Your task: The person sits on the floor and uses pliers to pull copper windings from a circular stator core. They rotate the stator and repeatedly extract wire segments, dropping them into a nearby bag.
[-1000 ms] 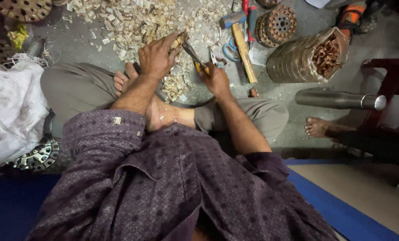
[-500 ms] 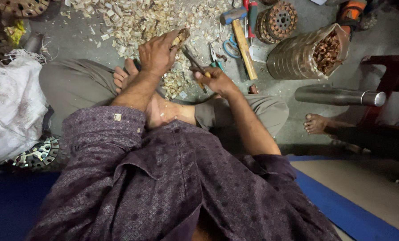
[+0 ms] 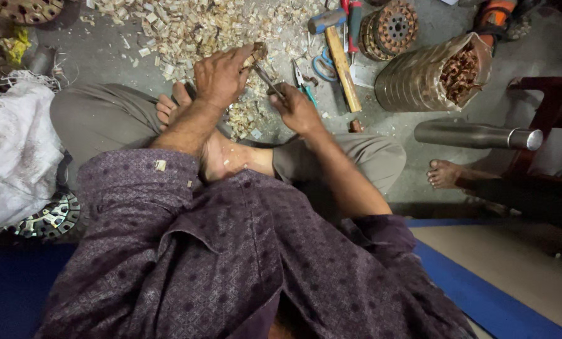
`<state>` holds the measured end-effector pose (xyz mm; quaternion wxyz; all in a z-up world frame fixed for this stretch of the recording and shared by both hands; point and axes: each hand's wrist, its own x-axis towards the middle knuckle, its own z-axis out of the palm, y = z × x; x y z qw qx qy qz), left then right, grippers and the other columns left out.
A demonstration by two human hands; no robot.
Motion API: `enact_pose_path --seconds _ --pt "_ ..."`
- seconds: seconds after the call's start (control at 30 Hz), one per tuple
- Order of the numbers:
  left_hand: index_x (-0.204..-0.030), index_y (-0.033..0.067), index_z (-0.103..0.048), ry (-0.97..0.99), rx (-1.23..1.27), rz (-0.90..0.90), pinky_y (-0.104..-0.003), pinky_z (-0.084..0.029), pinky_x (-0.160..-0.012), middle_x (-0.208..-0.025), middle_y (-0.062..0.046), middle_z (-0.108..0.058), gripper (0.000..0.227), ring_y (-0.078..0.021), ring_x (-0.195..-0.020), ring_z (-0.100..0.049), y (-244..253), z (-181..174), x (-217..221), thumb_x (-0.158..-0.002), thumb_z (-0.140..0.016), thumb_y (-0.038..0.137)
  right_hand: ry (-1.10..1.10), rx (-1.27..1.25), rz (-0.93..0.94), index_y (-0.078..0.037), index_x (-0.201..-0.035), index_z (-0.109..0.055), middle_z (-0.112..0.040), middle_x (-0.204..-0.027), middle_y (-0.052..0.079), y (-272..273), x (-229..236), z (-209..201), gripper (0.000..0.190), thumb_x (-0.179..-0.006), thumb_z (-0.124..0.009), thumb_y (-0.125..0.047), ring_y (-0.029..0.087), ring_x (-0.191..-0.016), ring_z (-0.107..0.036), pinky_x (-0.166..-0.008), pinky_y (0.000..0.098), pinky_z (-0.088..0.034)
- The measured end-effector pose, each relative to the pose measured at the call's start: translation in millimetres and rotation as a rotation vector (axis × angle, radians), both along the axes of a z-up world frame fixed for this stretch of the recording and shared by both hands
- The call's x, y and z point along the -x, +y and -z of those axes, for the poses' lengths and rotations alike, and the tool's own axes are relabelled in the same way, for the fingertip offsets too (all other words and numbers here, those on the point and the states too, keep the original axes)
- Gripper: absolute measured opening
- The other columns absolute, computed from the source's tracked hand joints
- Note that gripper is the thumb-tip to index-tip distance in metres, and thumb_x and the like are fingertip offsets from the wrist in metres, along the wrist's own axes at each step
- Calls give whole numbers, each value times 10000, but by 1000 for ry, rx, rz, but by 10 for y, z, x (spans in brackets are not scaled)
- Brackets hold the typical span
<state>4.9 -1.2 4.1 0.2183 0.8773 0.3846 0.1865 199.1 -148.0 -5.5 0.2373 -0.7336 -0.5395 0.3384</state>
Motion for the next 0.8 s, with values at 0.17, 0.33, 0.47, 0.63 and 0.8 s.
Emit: enact_pose_path --seconds 0.17,0.33,0.47,0.63,0.8 --pt "-1411 199 -602 1 10 6 -524 -530 -780 -1165 -56 -736 560 -303 -1022 -691 7 -11 18 -883 -776 259 -56 -11 141 -23 -1207 -602 -741 -972 155 114 86 58 612 -913 -737 -542 297 -892 -736 -807 417 -562" --pt "-1390 214 -609 -31 -44 -27 -540 -520 -754 -1217 -36 -735 537 -290 -1037 -691 20 26 -22 -885 -775 287 -3 129 128 -61 -1013 -737 -713 -787 140 179 93 125 638 -800 -745 -662 279 -752 -702 -704 418 -531" --pt "-1413 227 -592 -76 -84 -31 -514 -537 -834 -1232 -40 -731 527 -295 -1065 -683 42 20 -1 -924 -762 328 -151 180 211 -22 -917 -732 -683 -731 151 255 131 267 638 -801 -781 -647 313 -688 -649 -668 446 -499" --pt "-1429 195 -581 -88 85 -28 -511 -536 -830 -1195 -121 -709 562 -361 -1026 -674 42 -64 2 -913 -744 348 -103 -69 239 -39 -884 -705 -696 -750 131 247 65 419 582 -778 -800 -603 273 -670 -674 -632 427 -524" --pt "-1394 197 -612 -96 49 -78 -515 -540 -806 -1173 -94 -736 470 -346 -1006 -698 3 -19 -3 -956 -726 320 -82 -183 219 2 -831 -558 -616 -698 164 82 -12 475 589 -833 -790 -539 323 -646 -609 -606 441 -487"
